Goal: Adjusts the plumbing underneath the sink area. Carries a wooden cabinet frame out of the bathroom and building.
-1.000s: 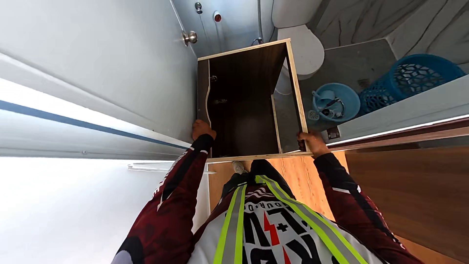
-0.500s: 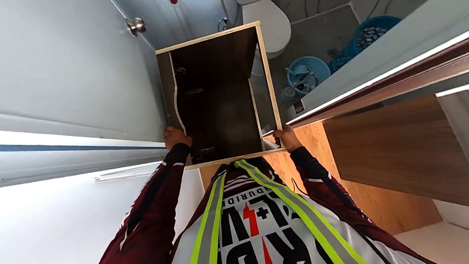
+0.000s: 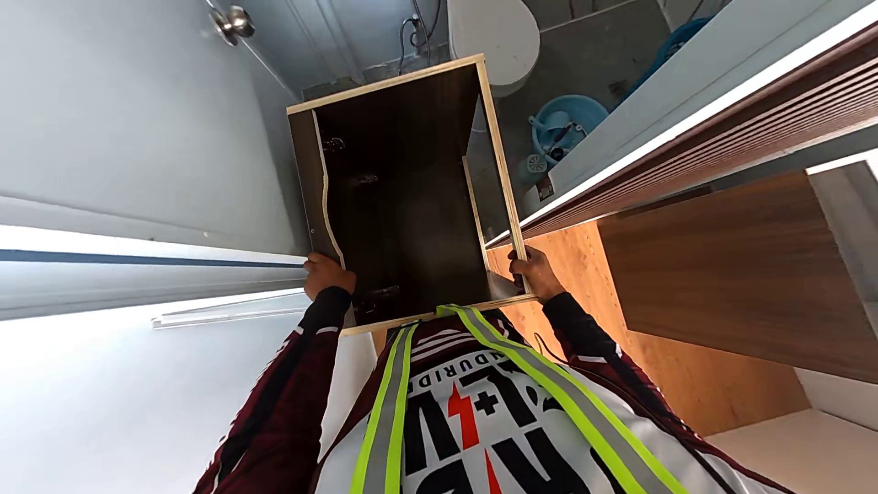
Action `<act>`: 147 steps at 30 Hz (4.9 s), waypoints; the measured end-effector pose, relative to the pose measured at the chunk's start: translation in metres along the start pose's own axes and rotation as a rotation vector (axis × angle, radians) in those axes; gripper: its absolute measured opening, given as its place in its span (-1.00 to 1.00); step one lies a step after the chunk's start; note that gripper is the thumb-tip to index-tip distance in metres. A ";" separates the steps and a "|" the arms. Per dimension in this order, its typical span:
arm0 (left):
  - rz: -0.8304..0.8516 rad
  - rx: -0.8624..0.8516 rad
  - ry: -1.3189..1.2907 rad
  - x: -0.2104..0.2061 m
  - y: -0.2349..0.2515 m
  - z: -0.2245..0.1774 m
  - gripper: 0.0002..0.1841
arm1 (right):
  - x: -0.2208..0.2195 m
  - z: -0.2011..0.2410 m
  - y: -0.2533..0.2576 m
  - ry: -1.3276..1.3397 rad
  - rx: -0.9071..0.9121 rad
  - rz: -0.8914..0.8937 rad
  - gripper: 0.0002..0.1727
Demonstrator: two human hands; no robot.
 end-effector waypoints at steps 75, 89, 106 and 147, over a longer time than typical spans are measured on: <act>-0.153 0.641 -0.181 0.021 -0.701 0.071 -0.08 | 0.339 0.047 -0.238 -0.113 0.091 0.841 -0.53; -0.219 0.952 -0.415 -0.058 -0.915 0.046 -0.14 | 0.406 0.022 -0.303 -0.366 0.178 1.281 -0.76; -0.133 1.556 -0.652 -0.149 -1.032 -0.167 -0.16 | 0.357 0.075 -0.217 -0.771 0.141 1.654 -0.78; -0.407 1.596 -0.616 -0.252 -1.332 -0.434 -0.79 | 0.424 -0.186 -0.596 -1.495 0.394 2.328 -0.75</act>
Point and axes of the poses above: each hand's wrist, its own y-axis towards the middle knuckle, its own x-axis out of the back of the hand, z = x × y, the point moved 7 cm from there along y, towards the middle knuckle, and after that the axes turned 6 degrees about -z, right-handed, at the moved point
